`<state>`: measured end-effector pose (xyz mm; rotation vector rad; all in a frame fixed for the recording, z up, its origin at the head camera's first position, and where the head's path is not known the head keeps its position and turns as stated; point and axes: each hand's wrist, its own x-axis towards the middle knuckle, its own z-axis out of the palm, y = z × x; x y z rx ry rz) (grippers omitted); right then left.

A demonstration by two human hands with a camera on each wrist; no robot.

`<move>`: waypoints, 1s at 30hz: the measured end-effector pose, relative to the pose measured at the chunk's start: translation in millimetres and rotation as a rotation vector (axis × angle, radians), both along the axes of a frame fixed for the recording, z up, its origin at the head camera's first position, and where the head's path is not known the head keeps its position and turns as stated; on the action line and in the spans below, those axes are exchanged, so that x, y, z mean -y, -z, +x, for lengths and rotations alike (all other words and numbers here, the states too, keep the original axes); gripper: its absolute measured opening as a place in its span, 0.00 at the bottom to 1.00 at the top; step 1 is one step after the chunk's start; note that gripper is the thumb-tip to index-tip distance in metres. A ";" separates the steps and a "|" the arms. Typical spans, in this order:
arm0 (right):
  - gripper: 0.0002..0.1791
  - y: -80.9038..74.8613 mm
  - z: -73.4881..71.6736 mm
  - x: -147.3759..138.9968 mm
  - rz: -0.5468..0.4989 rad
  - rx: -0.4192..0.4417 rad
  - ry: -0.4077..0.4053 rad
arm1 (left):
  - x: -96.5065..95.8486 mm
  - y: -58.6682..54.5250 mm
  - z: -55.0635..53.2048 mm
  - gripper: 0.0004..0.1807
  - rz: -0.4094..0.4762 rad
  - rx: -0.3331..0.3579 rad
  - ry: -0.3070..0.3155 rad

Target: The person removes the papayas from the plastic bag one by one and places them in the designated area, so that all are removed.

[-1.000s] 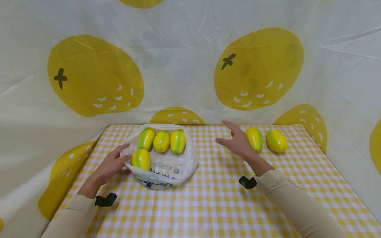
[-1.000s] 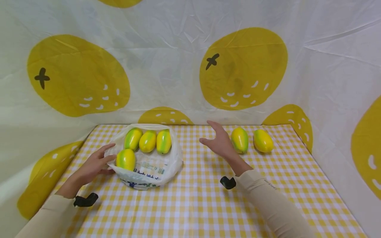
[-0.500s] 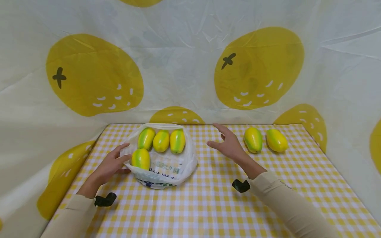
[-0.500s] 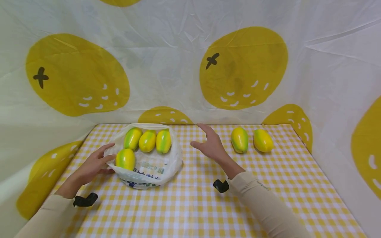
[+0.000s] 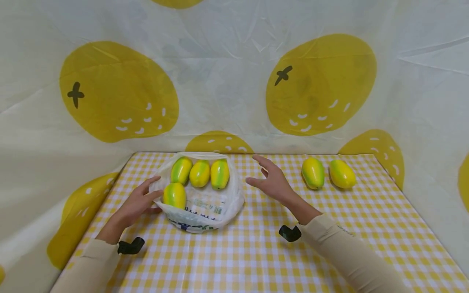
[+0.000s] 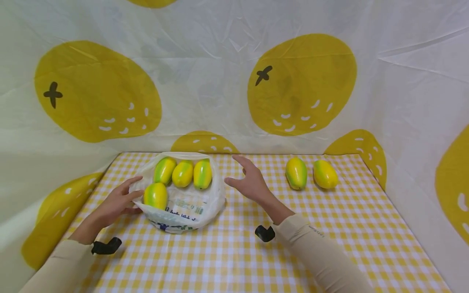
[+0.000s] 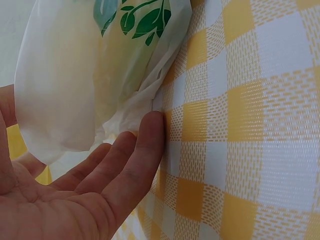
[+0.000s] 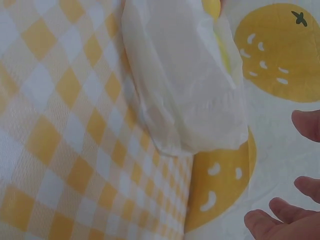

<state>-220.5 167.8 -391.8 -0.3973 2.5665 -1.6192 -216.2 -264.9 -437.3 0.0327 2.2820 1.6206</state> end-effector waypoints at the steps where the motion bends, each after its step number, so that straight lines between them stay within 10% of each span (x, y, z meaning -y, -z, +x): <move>1: 0.45 -0.1 1.1 2.1 -0.005 0.002 -0.008 | 0.0 0.5 0.3 0.41 -0.002 0.002 0.000; 30: 0.42 -1.9 10.0 51.2 -0.076 0.039 -0.085 | -0.1 0.1 -0.8 0.41 -0.016 0.001 0.009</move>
